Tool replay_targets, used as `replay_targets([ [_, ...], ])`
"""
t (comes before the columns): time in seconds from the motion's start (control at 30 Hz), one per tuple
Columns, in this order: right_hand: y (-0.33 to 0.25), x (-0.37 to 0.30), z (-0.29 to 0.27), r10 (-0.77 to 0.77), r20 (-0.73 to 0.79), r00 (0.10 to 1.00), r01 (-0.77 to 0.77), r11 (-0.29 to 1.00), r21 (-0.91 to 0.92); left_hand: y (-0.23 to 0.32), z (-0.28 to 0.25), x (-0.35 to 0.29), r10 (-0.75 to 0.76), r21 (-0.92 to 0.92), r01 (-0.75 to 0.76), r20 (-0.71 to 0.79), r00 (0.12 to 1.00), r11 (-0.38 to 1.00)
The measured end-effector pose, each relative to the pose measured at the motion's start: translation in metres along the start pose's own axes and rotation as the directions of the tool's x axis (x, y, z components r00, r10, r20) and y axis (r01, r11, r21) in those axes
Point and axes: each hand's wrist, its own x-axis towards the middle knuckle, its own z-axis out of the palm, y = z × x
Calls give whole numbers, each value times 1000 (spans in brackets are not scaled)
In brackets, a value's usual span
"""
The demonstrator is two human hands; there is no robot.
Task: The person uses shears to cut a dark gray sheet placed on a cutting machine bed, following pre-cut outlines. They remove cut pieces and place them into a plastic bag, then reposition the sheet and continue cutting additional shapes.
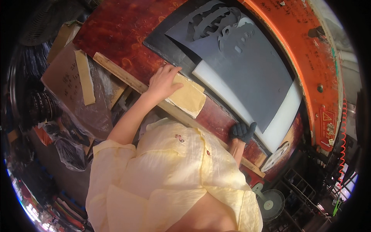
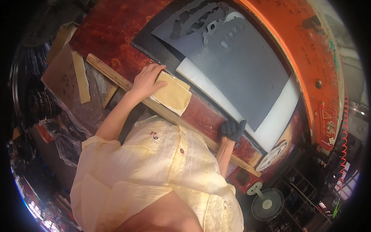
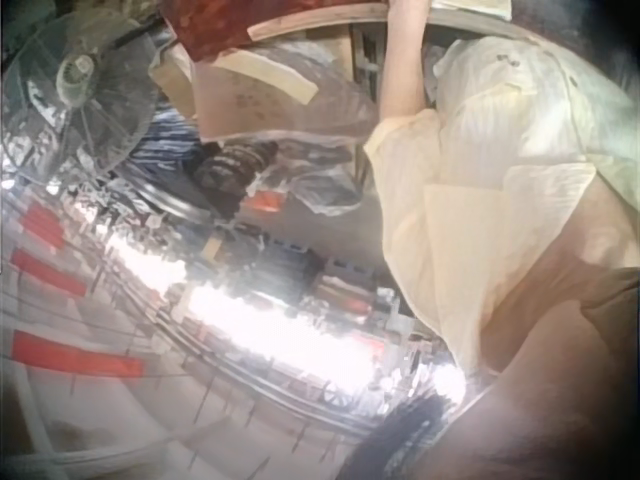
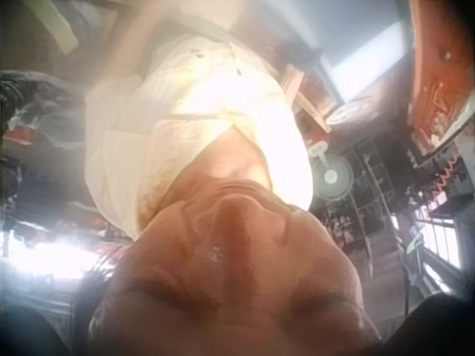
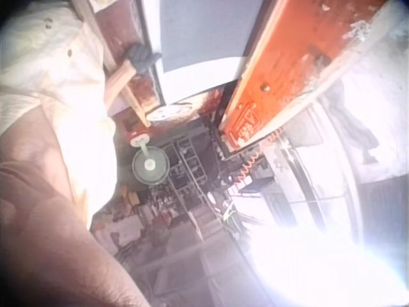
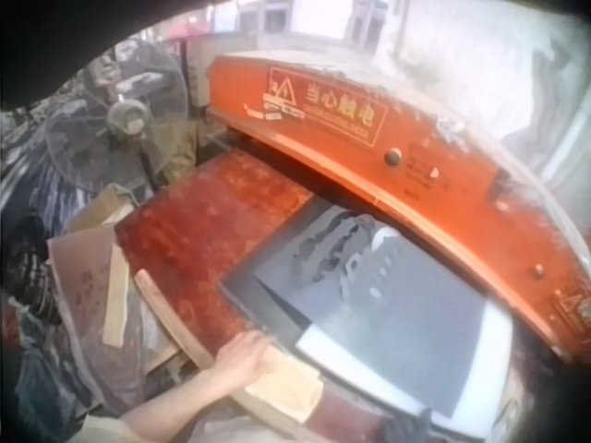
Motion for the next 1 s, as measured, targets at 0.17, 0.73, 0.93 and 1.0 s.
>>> replay_targets([
  [0.17, 0, -1, 3, 4, 32, 999, -4, 1000, -23, 17, 4, -12, -67, -67, 77, 143, 987, 995],
  [0.73, 0, 0, 5, 11, -40, 999, -13, 999, -50, 12, -1, -1, 41, -226, 1, 179, 983, 974],
  [0.93, 1, -1, 11, -16, -145, 989, 3, 996, -91, 19, -15, -4, 165, -131, -160, 28, 986, 978],
  [1.0, 1, -1, 10, -18, -158, 987, 5, 997, -83, 23, -17, -8, 190, -142, -185, 26, 981, 972],
])
